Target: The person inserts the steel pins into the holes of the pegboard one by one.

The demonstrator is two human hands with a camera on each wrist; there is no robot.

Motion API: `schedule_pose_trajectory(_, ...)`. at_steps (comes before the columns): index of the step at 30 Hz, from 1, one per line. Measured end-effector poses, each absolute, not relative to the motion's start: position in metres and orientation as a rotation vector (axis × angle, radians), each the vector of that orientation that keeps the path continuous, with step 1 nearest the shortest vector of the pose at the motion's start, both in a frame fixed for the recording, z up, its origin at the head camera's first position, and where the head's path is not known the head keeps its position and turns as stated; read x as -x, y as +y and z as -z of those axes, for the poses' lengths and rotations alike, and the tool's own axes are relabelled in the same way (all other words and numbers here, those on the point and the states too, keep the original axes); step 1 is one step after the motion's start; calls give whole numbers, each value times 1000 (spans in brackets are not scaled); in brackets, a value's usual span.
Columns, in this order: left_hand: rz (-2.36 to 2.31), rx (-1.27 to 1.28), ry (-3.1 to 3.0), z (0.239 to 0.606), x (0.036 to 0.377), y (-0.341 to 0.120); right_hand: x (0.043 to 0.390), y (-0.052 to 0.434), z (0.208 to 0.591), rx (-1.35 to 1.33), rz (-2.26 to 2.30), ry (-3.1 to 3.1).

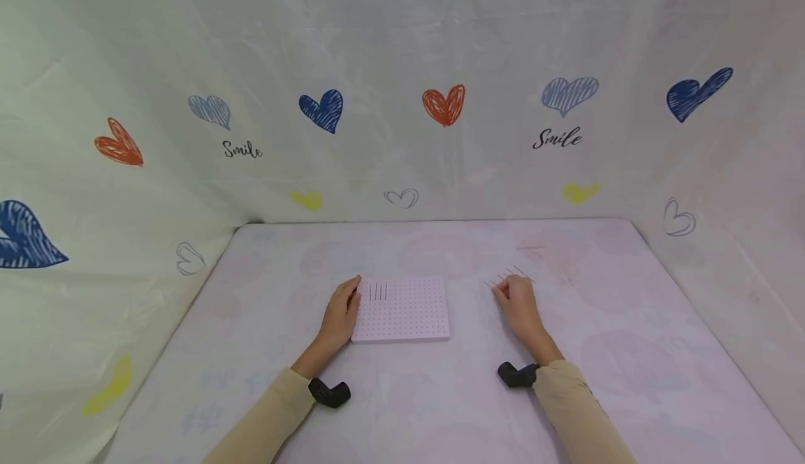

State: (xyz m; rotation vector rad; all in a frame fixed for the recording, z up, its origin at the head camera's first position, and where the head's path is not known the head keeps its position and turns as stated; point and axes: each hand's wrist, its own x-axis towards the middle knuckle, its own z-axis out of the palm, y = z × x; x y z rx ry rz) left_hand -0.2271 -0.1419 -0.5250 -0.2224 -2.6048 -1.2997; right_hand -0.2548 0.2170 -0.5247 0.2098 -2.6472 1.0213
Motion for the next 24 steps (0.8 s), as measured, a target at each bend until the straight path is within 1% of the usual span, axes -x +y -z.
schedule_pose_trajectory(5,1308,210,-2608,527,226,-143,255,216,524,-208,-1026,-2637)
schedule_pose_trajectory(14,1314,207,-2605,529,226,-142,252,218,516,-160,-1164,-2648)
schedule_pose_trajectory(24,1306,219,-2612,526,228,-144,254,213,504,-219,-1299,-2618)
